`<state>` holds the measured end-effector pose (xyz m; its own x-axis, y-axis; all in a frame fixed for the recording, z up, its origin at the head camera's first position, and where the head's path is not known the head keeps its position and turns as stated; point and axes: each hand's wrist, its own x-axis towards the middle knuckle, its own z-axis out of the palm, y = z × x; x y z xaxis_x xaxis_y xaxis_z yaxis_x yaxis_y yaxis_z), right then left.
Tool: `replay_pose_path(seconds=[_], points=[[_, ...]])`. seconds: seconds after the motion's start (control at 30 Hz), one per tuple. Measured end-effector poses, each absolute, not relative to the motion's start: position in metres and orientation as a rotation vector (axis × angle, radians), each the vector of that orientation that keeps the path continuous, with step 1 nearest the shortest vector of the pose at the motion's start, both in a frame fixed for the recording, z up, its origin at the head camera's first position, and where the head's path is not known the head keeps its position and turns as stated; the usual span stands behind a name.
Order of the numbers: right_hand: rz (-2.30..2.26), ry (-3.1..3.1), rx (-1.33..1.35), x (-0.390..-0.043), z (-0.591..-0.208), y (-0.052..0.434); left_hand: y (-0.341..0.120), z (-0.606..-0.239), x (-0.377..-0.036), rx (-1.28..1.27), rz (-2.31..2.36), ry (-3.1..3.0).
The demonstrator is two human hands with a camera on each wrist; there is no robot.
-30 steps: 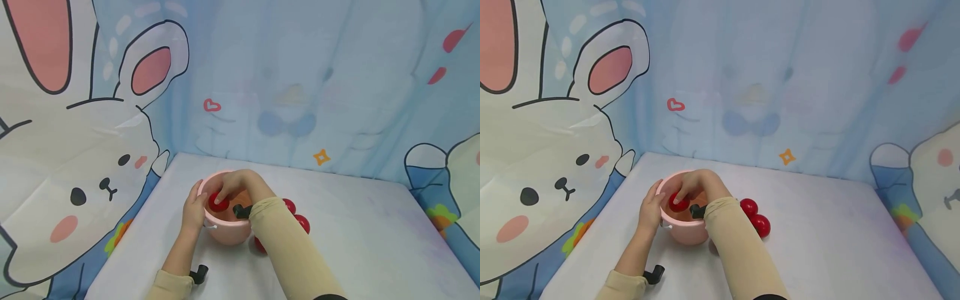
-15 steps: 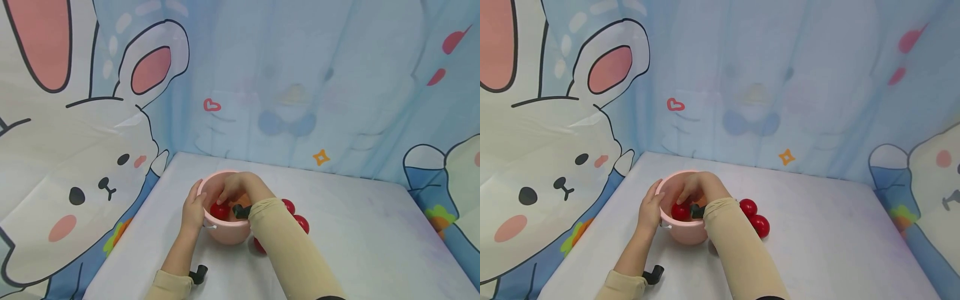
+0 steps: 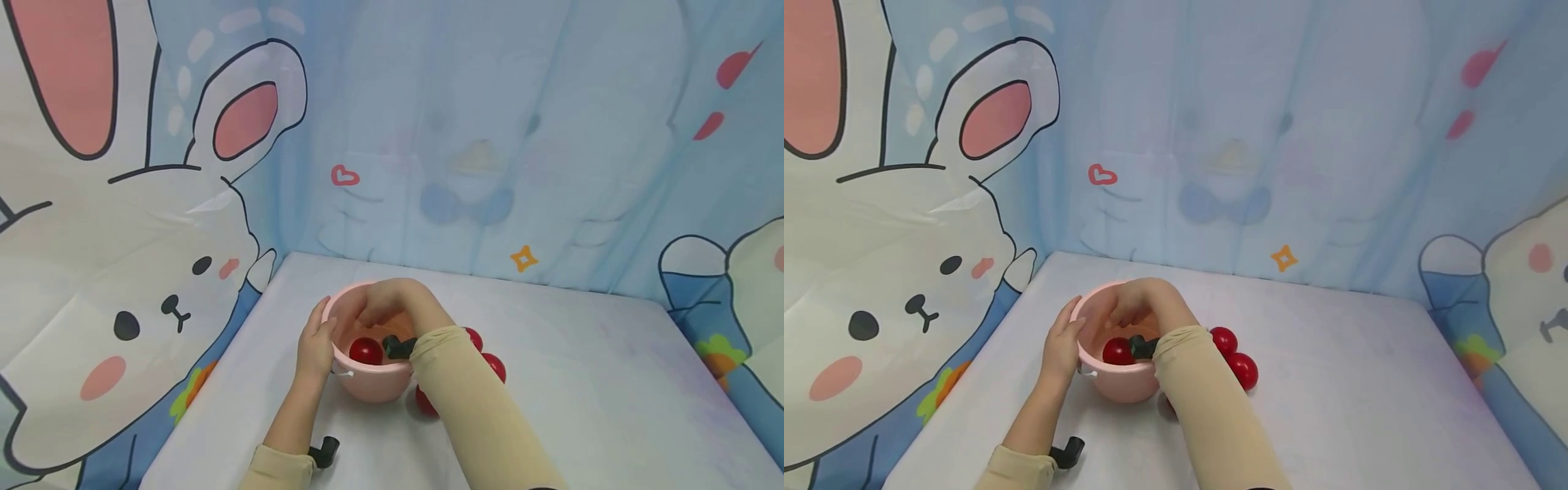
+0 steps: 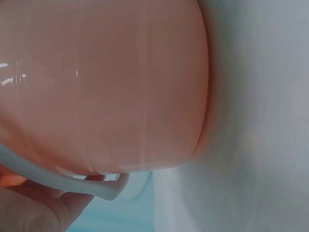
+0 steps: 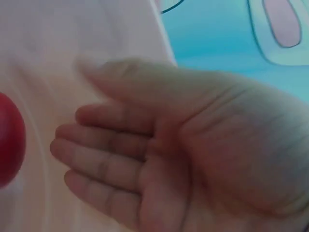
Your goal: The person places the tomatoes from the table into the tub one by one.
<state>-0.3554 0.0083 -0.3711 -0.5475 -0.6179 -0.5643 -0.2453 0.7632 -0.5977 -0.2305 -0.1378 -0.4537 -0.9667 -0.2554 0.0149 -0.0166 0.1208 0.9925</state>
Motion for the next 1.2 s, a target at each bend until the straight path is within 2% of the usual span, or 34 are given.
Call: replay_pose_path(seconds=[0.33,0.53,0.7,0.87,1.2], points=[[-0.680,2.306,-0.837,-0.341,-0.323,0.073,-0.135,-0.453,-0.233,0.290,-1.938,-2.224],[-0.696,2.456,-0.813,-0.332,-0.321,0.131,-0.143,-0.452,-0.231,0.271,-1.901,-2.221],[-0.681,2.595,-0.684,-0.321,-0.345,0.181,-0.145,-0.452,-0.231,0.267,-1.902,-2.231],[-0.771,2.627,-0.545,-0.307,-0.391,0.221,-0.144,-0.452,-0.229,0.281,-1.932,-2.230],[-0.967,2.640,-0.273,-0.261,-0.472,0.262,-0.137,-0.453,-0.226,0.274,-1.930,-2.224]])
